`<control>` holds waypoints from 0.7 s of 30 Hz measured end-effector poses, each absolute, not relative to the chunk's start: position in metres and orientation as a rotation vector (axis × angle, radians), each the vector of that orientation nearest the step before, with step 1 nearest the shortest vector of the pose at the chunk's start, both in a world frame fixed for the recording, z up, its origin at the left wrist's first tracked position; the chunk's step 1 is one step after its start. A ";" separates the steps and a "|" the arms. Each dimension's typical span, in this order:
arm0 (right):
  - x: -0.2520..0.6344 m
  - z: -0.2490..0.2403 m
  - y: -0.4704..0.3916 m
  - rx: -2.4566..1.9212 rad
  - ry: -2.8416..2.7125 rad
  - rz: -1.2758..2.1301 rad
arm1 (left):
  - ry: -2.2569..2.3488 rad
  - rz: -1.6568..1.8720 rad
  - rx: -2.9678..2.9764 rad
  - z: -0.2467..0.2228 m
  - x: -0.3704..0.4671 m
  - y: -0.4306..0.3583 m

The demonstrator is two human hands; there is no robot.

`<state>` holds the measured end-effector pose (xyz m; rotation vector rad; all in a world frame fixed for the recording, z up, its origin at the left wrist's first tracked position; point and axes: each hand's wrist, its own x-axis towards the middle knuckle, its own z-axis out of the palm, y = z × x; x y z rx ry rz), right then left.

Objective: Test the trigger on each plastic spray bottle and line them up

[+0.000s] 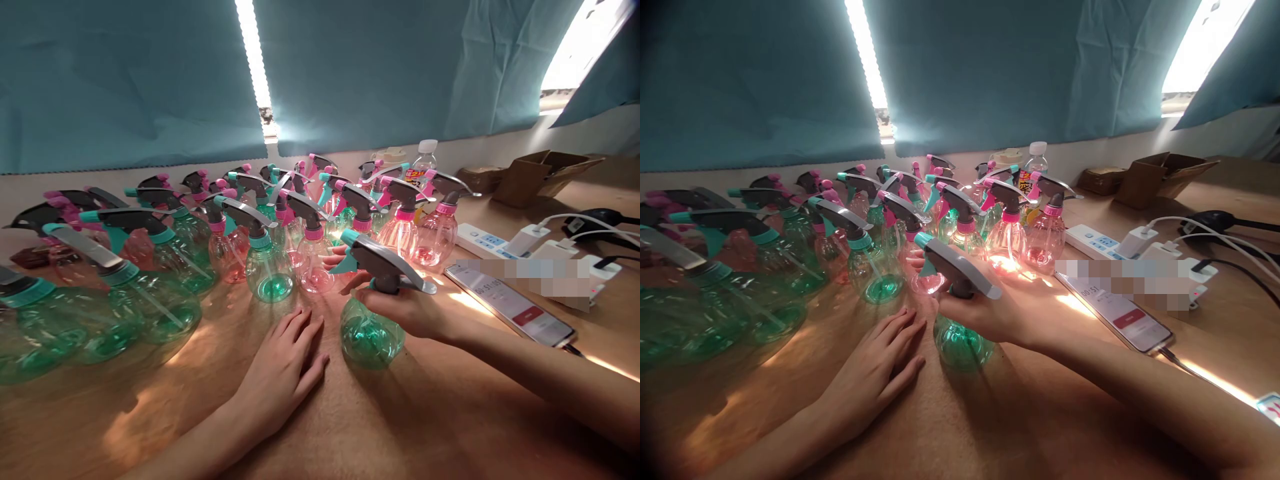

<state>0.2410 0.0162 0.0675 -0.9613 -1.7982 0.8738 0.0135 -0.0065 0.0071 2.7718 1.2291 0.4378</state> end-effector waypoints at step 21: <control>0.241 0.070 0.016 -0.937 -1.830 0.883 | 1.246 0.391 2.768 0.012 0.015 -0.008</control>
